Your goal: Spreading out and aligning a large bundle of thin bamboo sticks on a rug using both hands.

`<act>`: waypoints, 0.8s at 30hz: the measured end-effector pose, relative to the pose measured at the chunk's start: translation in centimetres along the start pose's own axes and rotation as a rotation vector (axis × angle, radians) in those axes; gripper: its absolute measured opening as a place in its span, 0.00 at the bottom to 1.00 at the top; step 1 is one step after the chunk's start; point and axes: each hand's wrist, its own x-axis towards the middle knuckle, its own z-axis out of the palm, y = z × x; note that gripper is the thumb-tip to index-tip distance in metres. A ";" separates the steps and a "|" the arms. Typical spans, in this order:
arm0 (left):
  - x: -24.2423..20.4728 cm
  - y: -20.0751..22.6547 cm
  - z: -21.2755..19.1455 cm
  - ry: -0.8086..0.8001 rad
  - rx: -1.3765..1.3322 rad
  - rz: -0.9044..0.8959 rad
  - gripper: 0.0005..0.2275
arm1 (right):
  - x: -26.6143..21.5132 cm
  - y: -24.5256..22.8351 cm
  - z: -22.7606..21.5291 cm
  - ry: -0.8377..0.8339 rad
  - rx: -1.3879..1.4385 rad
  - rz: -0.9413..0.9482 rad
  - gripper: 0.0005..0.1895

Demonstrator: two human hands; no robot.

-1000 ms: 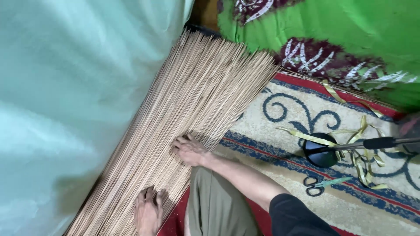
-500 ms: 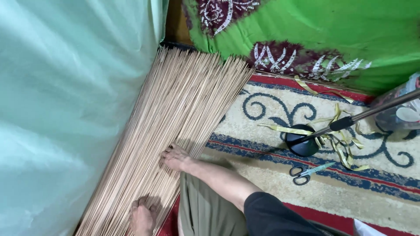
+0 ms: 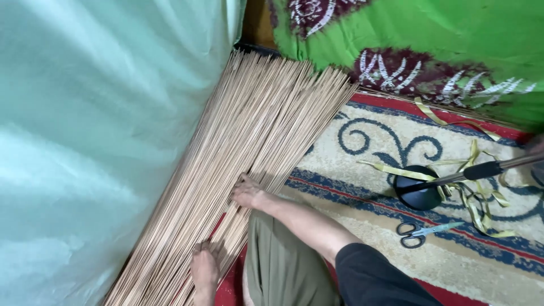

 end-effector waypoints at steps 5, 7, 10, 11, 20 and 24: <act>-1.6 5.0 -6.9 -0.159 -1.451 -0.498 0.14 | 0.3 3.1 -0.3 -0.098 0.302 0.071 0.26; -1.6 5.2 -7.2 -0.175 -1.510 -0.513 0.14 | -1.7 3.5 -2.4 -0.094 0.254 0.071 0.26; -0.2 5.6 -6.5 -0.233 -1.402 -0.479 0.13 | -1.6 4.9 -2.4 -0.079 0.197 0.107 0.34; 0.5 5.9 -6.1 -0.266 -1.236 -0.433 0.14 | -1.3 5.6 -2.0 -0.067 0.187 0.137 0.39; 3.9 6.1 -2.5 -0.227 -0.324 -0.053 0.16 | -1.4 3.4 -0.5 0.358 0.094 0.082 0.29; 3.7 6.0 -0.5 0.067 -0.525 0.054 0.24 | 0.3 1.7 2.1 0.184 0.141 0.043 0.29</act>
